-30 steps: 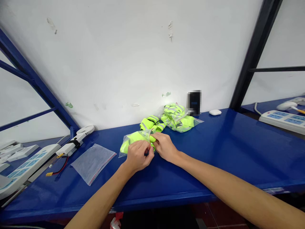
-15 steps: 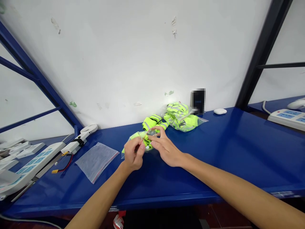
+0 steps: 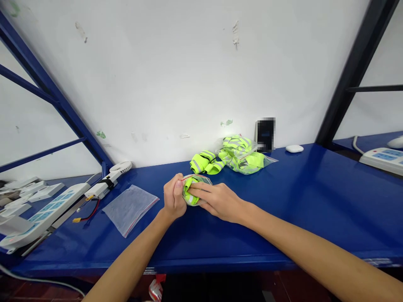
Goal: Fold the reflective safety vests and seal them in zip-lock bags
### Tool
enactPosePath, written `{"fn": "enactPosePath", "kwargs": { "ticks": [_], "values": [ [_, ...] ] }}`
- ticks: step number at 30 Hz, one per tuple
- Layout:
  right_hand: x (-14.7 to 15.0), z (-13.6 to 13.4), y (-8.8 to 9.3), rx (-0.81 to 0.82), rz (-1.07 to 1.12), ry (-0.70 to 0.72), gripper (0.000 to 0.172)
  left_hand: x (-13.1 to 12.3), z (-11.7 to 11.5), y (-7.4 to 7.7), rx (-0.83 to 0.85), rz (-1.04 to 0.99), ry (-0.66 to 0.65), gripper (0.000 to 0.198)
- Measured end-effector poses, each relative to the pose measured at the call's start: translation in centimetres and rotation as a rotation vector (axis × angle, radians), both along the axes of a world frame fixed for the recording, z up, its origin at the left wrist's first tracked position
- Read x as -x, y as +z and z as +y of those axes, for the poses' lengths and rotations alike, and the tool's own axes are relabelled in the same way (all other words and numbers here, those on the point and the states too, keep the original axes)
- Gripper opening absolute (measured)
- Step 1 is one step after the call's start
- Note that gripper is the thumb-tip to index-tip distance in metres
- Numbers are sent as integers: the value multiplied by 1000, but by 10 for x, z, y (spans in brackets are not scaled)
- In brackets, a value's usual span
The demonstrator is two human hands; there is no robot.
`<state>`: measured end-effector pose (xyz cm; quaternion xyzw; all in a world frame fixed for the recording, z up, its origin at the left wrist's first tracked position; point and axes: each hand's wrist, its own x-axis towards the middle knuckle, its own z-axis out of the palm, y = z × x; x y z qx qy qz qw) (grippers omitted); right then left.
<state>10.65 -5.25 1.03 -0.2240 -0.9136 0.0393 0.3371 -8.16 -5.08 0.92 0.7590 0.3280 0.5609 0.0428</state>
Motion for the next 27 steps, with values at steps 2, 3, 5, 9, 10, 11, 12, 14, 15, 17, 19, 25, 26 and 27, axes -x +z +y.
{"fn": "enactPosePath", "kwargs": {
  "ticks": [2, 3, 5, 9, 10, 11, 12, 14, 15, 17, 19, 25, 26, 27],
  "values": [
    [1, 3, 1, 45, -20, 33, 36, -1, 1, 0, -13, 45, -4, 36],
    [2, 4, 2, 64, -32, 49, 34, -1, 1, 0, -22, 71, -14, 37],
    [2, 7, 6, 95, -41, 70, 32, 1, 1, 3, -49, 122, -42, 39],
    [-2, 15, 12, 136, 15, 71, 27, 10, 2, 12, -137, 185, -73, 47],
    [-4, 17, 13, 141, 30, 44, 24, 12, 3, 14, -142, 211, -62, 47],
    [-7, 20, 14, 146, 38, 13, 21, 14, 3, 15, -130, 245, -43, 46],
    [-9, 22, 15, 156, 38, -11, 21, 14, 4, 16, -102, 281, -19, 45],
    [-11, 24, 17, 187, 27, -9, 23, 14, 6, 16, -22, 350, 19, 42],
    [-12, 24, 18, 206, 20, 12, 23, 12, 7, 16, 16, 374, 31, 40],
    [-11, 23, 20, 248, 14, 54, 22, 10, 8, 16, 67, 405, 57, 35],
    [-9, 20, 21, 295, 19, 70, 22, 8, 7, 18, 92, 438, 103, 31],
    [-8, 19, 24, 329, -40, 58, 29, 7, 1, 37, 212, 469, 78, 27],
    [-9, 20, 23, 307, -57, 44, 30, 6, 1, 41, 238, 463, 49, 27],
    [-9, 21, 21, 280, -65, 25, 30, 5, 2, 45, 266, 463, 19, 27]
  ]
}}
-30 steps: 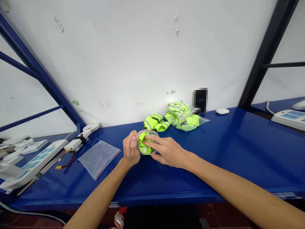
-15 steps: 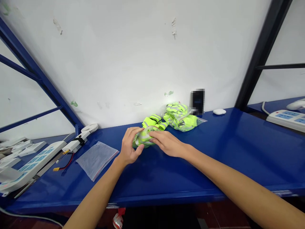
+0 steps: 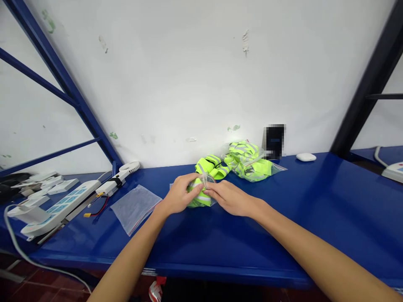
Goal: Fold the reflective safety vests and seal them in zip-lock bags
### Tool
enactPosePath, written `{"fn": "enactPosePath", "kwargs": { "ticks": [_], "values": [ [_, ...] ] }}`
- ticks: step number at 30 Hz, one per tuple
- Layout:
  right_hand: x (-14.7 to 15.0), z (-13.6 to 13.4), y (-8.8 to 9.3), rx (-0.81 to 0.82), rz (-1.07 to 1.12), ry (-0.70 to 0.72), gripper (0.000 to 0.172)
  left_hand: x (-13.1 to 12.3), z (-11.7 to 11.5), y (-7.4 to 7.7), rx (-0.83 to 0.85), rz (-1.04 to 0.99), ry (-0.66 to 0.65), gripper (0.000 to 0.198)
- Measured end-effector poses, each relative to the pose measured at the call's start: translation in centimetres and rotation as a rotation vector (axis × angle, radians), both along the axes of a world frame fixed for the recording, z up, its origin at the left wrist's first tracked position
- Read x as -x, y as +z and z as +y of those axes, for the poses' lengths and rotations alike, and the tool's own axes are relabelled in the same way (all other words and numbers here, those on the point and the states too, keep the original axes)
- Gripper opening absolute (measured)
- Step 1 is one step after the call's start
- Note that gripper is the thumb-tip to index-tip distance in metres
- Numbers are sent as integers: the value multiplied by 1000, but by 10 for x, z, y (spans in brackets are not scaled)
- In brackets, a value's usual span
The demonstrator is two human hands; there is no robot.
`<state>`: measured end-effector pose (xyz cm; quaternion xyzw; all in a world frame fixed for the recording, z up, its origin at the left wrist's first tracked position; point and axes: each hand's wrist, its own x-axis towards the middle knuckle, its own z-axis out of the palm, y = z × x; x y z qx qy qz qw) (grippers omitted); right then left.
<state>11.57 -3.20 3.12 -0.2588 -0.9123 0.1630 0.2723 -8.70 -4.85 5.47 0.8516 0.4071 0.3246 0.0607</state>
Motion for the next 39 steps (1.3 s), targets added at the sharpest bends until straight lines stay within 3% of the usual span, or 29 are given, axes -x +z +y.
{"fn": "enactPosePath", "kwargs": {
  "ticks": [5, 10, 16, 21, 28, 33, 39],
  "values": [
    [2, 6, -19, -186, 162, -161, 28, -3, 17, 18, 134, -15, -19, 26],
    [2, 14, -28, -269, 533, -369, 20, -1, 41, 20, 245, -157, 2, 23],
    [3, 13, -23, -115, 505, -351, 17, 1, 48, 5, 271, -324, -27, 19],
    [3, 11, -24, 48, 489, -285, 18, 3, 49, -7, 249, -385, -29, 29],
    [2, 24, -28, 294, 605, -237, 20, -4, 46, -9, 168, -383, 44, 21],
    [4, 18, -33, 238, 651, -376, 20, -13, 40, -6, 115, -339, 28, 8],
    [3, 17, -35, 285, 610, -346, 31, -18, 35, -6, 139, -289, -35, 13]
  ]
}}
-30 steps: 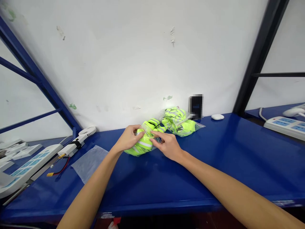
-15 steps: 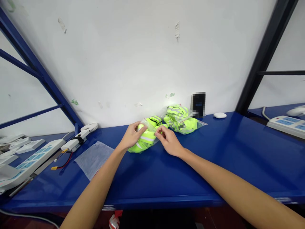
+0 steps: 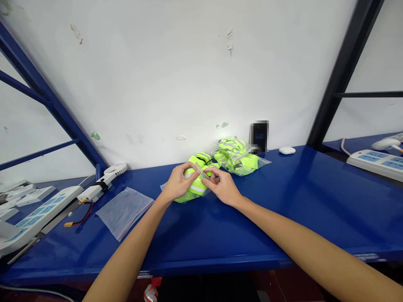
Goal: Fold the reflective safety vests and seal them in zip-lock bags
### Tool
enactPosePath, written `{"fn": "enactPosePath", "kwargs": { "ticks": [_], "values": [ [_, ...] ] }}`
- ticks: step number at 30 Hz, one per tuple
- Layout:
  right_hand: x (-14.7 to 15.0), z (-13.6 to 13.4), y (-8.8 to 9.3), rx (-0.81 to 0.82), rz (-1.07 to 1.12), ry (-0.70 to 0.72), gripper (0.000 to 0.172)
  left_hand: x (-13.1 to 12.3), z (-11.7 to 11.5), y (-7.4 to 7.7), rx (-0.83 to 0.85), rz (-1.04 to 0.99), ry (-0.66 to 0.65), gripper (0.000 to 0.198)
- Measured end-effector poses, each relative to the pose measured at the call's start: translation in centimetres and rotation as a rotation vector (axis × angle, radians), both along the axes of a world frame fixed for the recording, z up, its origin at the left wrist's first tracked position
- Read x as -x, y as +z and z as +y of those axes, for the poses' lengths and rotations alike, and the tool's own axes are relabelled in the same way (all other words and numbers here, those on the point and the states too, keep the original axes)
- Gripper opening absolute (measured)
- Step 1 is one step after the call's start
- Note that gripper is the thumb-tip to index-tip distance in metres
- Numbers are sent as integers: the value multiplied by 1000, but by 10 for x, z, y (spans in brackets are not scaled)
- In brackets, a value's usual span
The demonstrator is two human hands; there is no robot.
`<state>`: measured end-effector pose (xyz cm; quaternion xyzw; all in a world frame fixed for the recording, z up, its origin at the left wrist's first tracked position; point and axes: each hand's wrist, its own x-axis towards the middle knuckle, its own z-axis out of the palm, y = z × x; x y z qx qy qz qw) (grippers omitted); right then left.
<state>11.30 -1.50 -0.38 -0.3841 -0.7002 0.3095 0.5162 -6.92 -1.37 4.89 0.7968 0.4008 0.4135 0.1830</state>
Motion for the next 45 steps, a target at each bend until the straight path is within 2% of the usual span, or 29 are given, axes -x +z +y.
{"fn": "enactPosePath", "kwargs": {
  "ticks": [3, 8, 14, 19, 23, 29, 36, 45],
  "values": [
    [-1, 4, 3, -55, 28, -13, 29, 2, -1, -1, 2, -34, -21, 14],
    [1, 5, 8, 108, 163, 154, 29, 2, -3, -1, -21, -19, 10, 17],
    [4, -1, 10, 119, 170, 99, 28, 2, -1, -1, -13, 3, 71, 21],
    [6, -1, 9, 148, 202, 73, 34, 2, -2, -2, -36, -31, 96, 29],
    [6, 0, 9, 117, 161, 84, 28, 0, -5, -3, -96, -12, 140, 26],
    [8, -3, 6, 66, 154, 90, 22, -3, -5, -3, -102, -9, 130, 26],
    [10, -5, 2, -128, 64, -66, 24, -7, -8, -3, -92, 93, 131, 26],
    [12, -13, 8, -119, 95, -55, 23, -6, -9, -2, -89, 71, 87, 27]
  ]
}}
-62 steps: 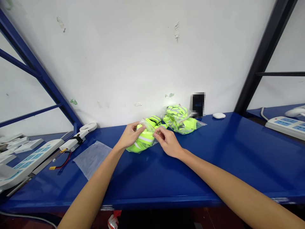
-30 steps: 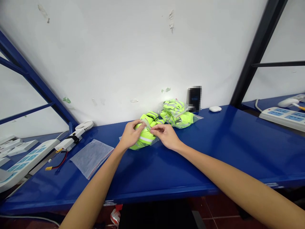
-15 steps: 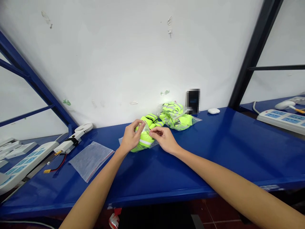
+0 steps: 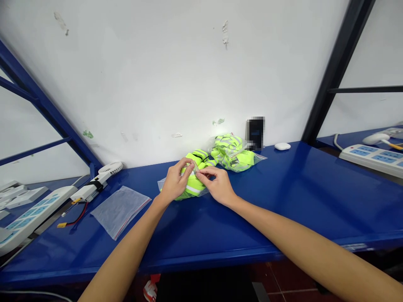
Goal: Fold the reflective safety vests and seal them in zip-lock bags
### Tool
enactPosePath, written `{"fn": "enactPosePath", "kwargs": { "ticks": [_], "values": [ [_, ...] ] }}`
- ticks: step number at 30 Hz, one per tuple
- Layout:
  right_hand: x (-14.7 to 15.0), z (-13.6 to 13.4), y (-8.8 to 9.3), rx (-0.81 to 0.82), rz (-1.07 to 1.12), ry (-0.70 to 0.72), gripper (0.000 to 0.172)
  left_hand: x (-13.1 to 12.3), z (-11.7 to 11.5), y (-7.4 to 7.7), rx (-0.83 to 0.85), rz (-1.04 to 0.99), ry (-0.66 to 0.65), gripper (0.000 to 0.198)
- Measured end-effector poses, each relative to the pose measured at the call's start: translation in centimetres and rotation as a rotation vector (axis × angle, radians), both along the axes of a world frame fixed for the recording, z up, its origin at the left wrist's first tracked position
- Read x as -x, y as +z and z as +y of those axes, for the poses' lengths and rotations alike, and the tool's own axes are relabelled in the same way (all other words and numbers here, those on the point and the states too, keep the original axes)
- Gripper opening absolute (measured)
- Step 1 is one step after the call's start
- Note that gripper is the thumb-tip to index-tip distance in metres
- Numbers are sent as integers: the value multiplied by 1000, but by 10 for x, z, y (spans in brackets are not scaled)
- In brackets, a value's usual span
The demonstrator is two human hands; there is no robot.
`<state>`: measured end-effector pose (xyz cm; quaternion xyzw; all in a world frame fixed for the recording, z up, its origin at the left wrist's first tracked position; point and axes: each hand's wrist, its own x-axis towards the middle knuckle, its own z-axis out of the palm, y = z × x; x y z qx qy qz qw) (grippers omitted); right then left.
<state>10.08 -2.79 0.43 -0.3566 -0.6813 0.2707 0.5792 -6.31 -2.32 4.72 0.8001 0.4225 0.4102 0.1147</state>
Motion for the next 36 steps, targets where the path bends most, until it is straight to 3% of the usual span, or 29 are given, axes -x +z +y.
{"fn": "enactPosePath", "kwargs": {
  "ticks": [16, 27, 36],
  "values": [
    [2, 4, -1, 73, 35, 25, 26, 0, 0, -6, -51, 122, 22, 27],
    [5, -1, 1, 79, 28, 30, 25, 4, -2, 4, 65, 15, -148, 22],
    [4, -3, 2, 16, -23, 20, 23, 3, -3, 2, 22, 39, -145, 24]
  ]
}}
